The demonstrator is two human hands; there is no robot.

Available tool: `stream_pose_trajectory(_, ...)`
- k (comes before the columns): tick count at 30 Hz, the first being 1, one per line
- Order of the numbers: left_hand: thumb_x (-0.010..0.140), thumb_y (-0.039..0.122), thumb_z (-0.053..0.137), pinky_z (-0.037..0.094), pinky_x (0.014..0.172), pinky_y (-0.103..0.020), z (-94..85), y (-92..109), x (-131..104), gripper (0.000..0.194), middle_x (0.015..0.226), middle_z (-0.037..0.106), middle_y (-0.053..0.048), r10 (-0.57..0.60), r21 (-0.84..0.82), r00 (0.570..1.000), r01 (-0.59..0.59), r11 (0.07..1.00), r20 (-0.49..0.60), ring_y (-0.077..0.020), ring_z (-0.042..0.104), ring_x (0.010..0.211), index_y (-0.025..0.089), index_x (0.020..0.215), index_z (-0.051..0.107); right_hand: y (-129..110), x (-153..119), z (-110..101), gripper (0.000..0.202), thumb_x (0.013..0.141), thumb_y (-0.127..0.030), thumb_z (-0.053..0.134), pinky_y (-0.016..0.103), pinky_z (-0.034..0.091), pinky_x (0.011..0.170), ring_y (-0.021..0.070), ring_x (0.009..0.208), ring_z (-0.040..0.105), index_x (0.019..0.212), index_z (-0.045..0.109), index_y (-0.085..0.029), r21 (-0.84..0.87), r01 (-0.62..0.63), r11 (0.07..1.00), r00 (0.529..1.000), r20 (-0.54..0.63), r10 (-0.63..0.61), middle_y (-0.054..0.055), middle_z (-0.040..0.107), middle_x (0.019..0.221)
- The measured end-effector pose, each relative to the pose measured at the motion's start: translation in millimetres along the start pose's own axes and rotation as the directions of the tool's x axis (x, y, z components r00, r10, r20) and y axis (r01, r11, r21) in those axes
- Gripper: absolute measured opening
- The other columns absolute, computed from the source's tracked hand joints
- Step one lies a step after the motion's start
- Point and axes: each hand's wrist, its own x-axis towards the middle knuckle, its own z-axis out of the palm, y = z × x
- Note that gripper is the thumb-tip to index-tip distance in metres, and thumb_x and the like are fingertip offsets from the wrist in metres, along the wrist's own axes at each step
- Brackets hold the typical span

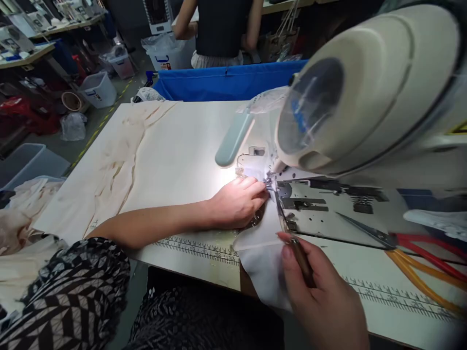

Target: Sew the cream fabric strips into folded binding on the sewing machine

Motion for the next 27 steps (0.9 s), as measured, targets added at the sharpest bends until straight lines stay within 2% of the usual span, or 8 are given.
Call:
stream_pose_trajectory(4,0.1,0.018,0.036,0.048,0.081,-0.04,-1.5,2,-3,0.034,0.113,0.062,-0.014,-0.01,0.008,1.0,0.01,1.0,0.006,-0.0257,0.056,0.099,0.011,0.103,0.069,-27,-11,0,0.03,0.093,-0.049,0.057,0.033,0.057,0.078,0.0273,0.093,0.074,0.107,0.07,-0.026,0.056,-0.066,0.996,0.997,-0.043,0.068,0.005,0.078,0.1)
stream_pose_trajectory(7,0.1,0.021,0.037,0.047,0.076,-0.038,-4.5,4,0,0.034,0.105,0.064,-0.014,-0.014,0.039,1.0,0.014,0.999,0.015,-0.0247,0.058,0.094,0.011,0.095,0.069,-51,-17,1,0.03,0.095,-0.049,0.058,0.035,0.054,0.081,0.028,0.096,0.073,0.11,0.07,-0.026,0.067,-0.095,0.993,0.987,-0.123,0.103,0.004,0.077,0.104)
stream_pose_trajectory(11,0.097,0.01,0.039,0.046,0.07,-0.037,-8.4,7,14,0.032,0.09,0.064,-0.012,0.114,0.14,0.993,-0.119,0.983,0.044,-0.0253,0.06,0.091,0.013,0.086,0.068,-58,-20,8,0.036,0.096,-0.055,0.054,0.035,0.054,0.071,0.0265,0.082,0.073,0.11,0.07,-0.025,0.047,0.045,0.998,0.991,-0.131,-0.039,0.005,0.078,0.098)
stream_pose_trajectory(13,0.095,0.005,0.04,0.046,0.067,-0.035,-8.2,8,20,0.031,0.087,0.065,-0.01,0.109,0.134,0.993,-0.114,0.984,0.042,-0.0241,0.061,0.089,0.014,0.085,0.068,-53,-23,9,0.034,0.098,-0.053,0.052,0.033,0.055,0.068,0.0246,0.077,0.074,0.108,0.069,-0.025,0.049,0.131,0.99,0.983,-0.132,-0.124,0.005,0.078,0.094)
stream_pose_trajectory(16,0.094,0.011,0.047,0.048,0.062,-0.034,-2.9,5,22,0.021,0.09,0.066,-0.012,-0.054,-0.009,0.999,0.054,0.999,-0.009,-0.0247,0.062,0.087,0.015,0.087,0.067,-41,-29,4,0.03,0.1,-0.046,0.048,0.031,0.057,0.068,0.0234,0.081,0.075,0.11,0.067,-0.025,-0.013,0.212,0.977,0.971,-0.11,-0.213,0.005,0.078,0.097)
stream_pose_trajectory(19,0.09,0.014,0.057,0.053,0.07,-0.036,6.4,-5,17,0.012,0.092,0.067,-0.01,-0.267,-0.281,0.958,0.228,0.932,-0.109,-0.0253,0.063,0.09,0.018,0.081,0.064,-28,-32,-2,0.029,0.101,-0.043,0.047,0.029,0.057,0.064,0.0223,0.079,0.075,0.112,0.066,-0.025,-0.081,0.164,0.983,0.982,-0.077,-0.17,0.005,0.078,0.098)
stream_pose_trajectory(23,0.088,0.014,0.061,0.055,0.083,-0.036,14.1,-15,11,0.015,0.088,0.068,-0.005,-0.347,-0.56,0.925,0.207,0.802,-0.156,-0.0201,0.064,0.087,0.02,0.074,0.061,-8,-18,1,0.033,0.1,-0.043,0.044,0.029,0.054,0.056,0.0224,0.069,0.074,0.113,0.065,-0.021,-0.143,0.071,0.987,0.987,-0.135,-0.091,0.007,0.078,0.093)
stream_pose_trajectory(27,0.088,0.02,0.06,0.055,0.081,-0.034,11.5,-14,10,0.017,0.087,0.068,-0.004,-0.436,-0.716,0.894,0.24,0.656,-0.1,-0.0188,0.064,0.086,0.02,0.071,0.06,4,3,12,0.032,0.1,-0.034,0.043,0.027,0.045,0.046,0.0204,0.056,0.07,0.115,0.064,-0.015,-0.267,0.159,0.951,0.957,-0.197,-0.215,0.006,0.077,0.082)
